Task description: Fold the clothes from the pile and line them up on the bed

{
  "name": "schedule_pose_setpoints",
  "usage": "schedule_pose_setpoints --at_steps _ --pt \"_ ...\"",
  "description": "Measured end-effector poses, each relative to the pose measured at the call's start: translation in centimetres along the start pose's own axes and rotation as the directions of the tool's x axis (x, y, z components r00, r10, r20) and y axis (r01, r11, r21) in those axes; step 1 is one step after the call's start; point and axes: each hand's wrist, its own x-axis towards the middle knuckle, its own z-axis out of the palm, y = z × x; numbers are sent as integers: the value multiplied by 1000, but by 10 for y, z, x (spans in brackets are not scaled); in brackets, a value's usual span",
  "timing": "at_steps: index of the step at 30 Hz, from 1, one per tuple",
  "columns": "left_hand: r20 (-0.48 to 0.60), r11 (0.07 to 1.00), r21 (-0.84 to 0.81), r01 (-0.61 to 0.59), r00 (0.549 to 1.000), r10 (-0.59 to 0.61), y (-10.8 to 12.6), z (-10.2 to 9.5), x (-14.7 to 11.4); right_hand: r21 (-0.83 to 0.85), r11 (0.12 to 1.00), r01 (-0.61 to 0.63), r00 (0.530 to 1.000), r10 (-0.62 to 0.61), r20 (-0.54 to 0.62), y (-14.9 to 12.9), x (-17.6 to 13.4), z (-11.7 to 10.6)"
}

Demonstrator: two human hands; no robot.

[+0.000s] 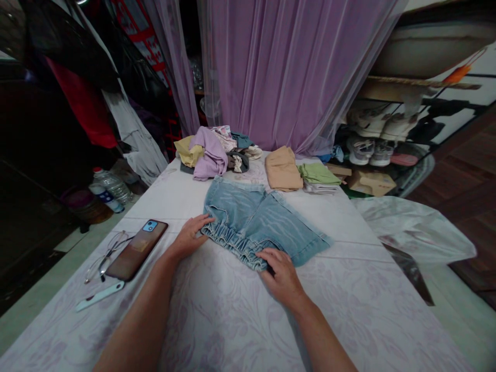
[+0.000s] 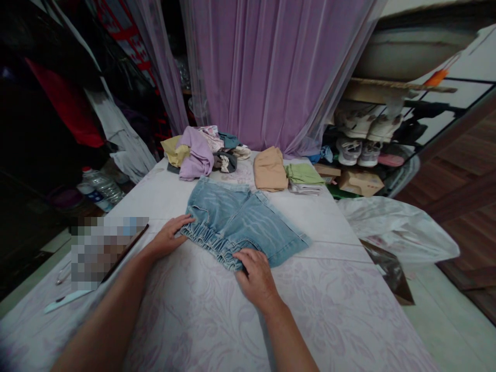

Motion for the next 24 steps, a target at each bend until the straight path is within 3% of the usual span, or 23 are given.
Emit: schedule_pose_setpoints --at_steps 6,10,13,17,19,21,24 --pt "-127 997 -76 22 991 -32 4 4 2 54 998 -8 993 14 -114 0 4 -5" --pt "-247 986 -160 -52 969 11 34 -11 1 121 991 -49 977 73 -201 -4 18 -41" --pt "-247 972 -228 -53 969 -5 55 -26 18 96 994 -45 976 64 -207 2 46 -75" --pt "-265 993 -111 29 963 -58 71 -45 87 -44 999 -22 975 12 -222 31 117 -107" --pt "-286 998 29 59 957 -48 80 -59 135 -158 983 -91 961 45 -272 47 162 -119" --pt "-261 981 187 52 965 -2 96 -82 182 -223 959 -175 946 100 -310 58 206 -136" --pt "-358 946 324 -6 925 129 130 -128 232 -212 959 -190 921 100 -375 59 254 -172"
